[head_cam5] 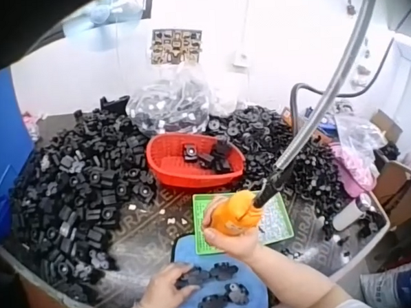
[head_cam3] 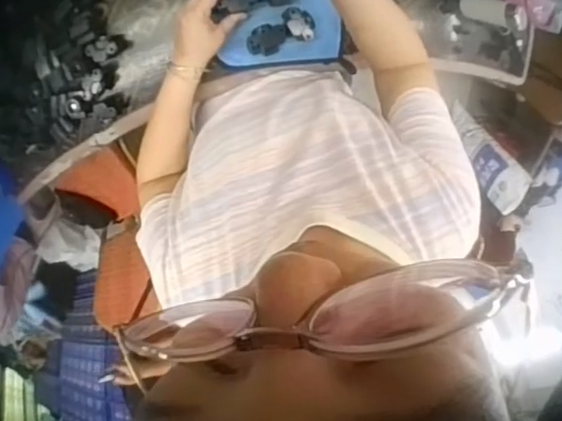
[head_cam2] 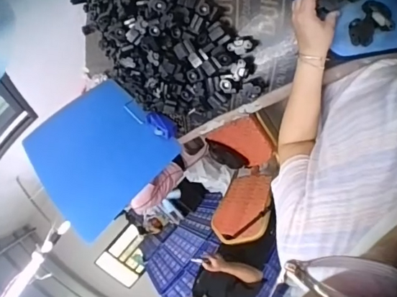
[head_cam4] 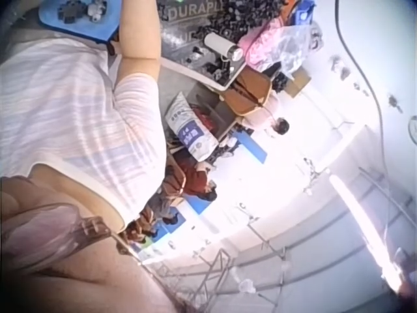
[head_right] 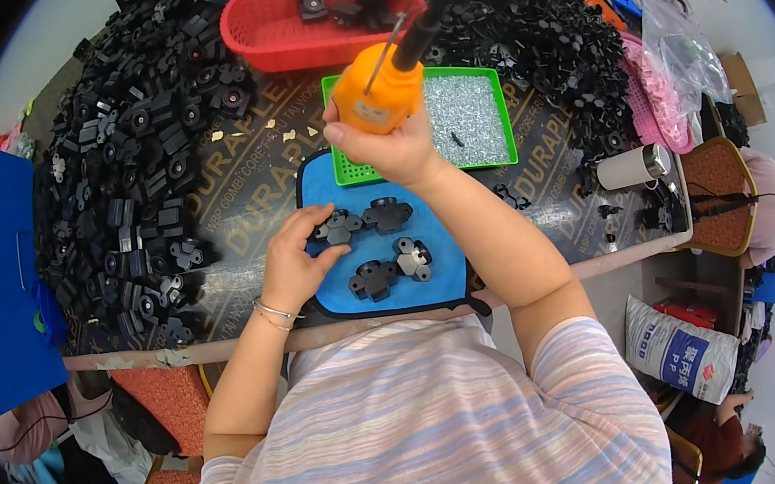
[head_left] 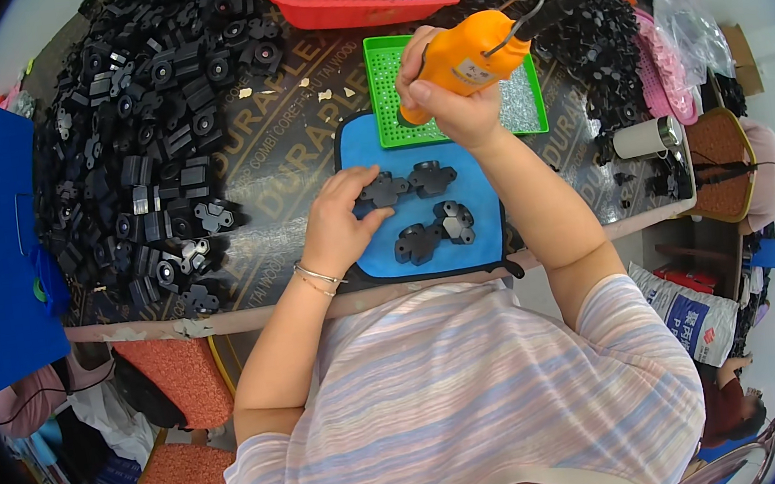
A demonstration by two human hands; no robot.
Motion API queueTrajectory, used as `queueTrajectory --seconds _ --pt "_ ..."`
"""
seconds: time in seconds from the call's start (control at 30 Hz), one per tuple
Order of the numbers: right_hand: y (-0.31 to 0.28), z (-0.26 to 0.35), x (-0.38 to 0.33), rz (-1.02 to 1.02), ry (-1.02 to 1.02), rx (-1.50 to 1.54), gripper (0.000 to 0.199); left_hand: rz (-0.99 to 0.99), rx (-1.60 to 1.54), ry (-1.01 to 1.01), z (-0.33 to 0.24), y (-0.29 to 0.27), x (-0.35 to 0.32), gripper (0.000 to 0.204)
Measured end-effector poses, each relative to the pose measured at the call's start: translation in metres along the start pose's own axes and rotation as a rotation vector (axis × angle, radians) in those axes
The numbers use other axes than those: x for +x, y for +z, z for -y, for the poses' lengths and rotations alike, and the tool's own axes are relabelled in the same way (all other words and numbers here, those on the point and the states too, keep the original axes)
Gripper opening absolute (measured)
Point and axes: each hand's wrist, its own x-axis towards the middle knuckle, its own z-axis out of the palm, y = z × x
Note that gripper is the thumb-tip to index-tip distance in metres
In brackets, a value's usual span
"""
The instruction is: Assembling small black plastic components using an electric screwdriver at a factory workbench.
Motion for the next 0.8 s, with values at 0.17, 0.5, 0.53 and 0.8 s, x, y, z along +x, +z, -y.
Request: queueTrajectory --seconds 0.17,0.5,0.53,0.8 --pt "0.006 0.013 0.005 -0.057 0.011 -0.005 0.020 -0.012 0.010 0.001 0.000 0.000 0.000 0.050" --pt "0.047 0.055 -0.006 0.219 0.036 0.164 0.029 -0.001 -0.030 -0.037 0.001 0.000 0.000 0.047" --pt "0.050 0.053 -0.006 0.220 0.036 0.163 0.029 0.010 -0.025 -0.057 0.001 0.000 0.000 0.045" --pt "0.066 0.036 -0.012 0.177 0.201 0.118 0.019 -0.075 -0.095 0.010 0.008 0.006 0.002 0.038"
